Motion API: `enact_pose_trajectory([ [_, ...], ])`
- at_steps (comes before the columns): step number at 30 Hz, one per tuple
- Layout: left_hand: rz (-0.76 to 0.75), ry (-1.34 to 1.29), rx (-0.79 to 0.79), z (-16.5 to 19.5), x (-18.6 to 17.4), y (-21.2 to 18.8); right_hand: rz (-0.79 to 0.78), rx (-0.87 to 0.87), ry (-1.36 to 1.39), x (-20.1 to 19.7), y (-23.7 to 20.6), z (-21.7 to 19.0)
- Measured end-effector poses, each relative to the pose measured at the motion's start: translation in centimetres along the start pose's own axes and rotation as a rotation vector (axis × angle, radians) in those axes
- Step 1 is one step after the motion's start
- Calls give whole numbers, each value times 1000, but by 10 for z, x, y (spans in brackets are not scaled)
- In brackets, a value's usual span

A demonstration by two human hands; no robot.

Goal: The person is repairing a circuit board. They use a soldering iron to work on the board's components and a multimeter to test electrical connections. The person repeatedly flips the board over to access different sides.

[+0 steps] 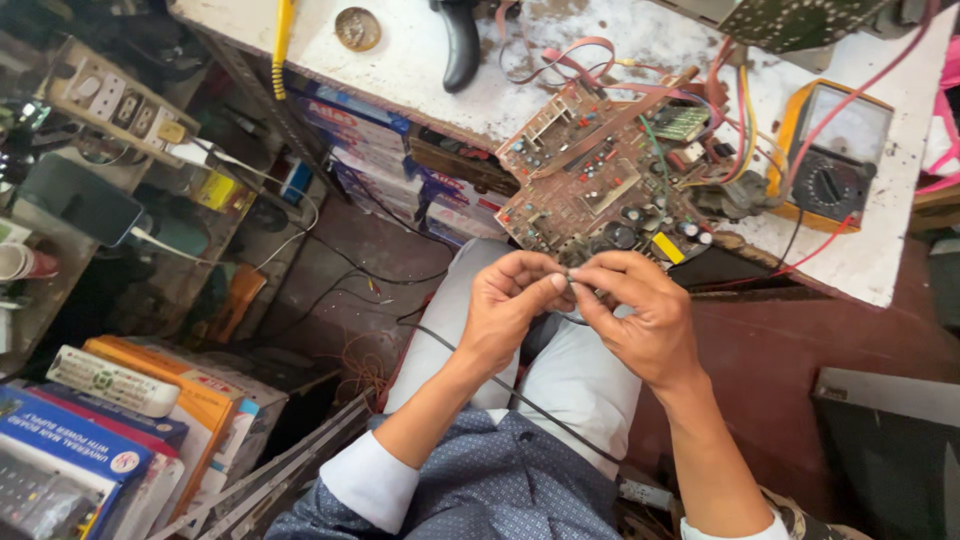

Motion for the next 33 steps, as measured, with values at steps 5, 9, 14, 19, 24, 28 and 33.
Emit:
enact_pose_trajectory([
  [5,11,32,18,-6,-4,0,60,55,-50,8,-10,11],
  [9,41,57,102,-7,-3,-1,116,74,-49,12,-16,8],
  [14,103,16,142,-10,0,-6,154,127,-67,17,-18,5],
  [19,153,-85,124,-11,0,-5,144,151,18,21,-16,10],
  [24,151,-85,-28,-4,-3,-3,99,127,170,21,-16,20],
  [28,126,-160,-95,1,1,-4,136,152,188,23,-21,30],
  [33,131,-128,-109,3,5,-4,146,195,386,29,-24,40],
])
Point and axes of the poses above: each hand's wrist, its own y-axis towards the middle knuckle, its own x-axis out of the palm, z = x × y, the point moved 6 cm from there along y, towards the middle knuckle, and after that the axes turned 10 degrees about -y, right-handed, at the moved point
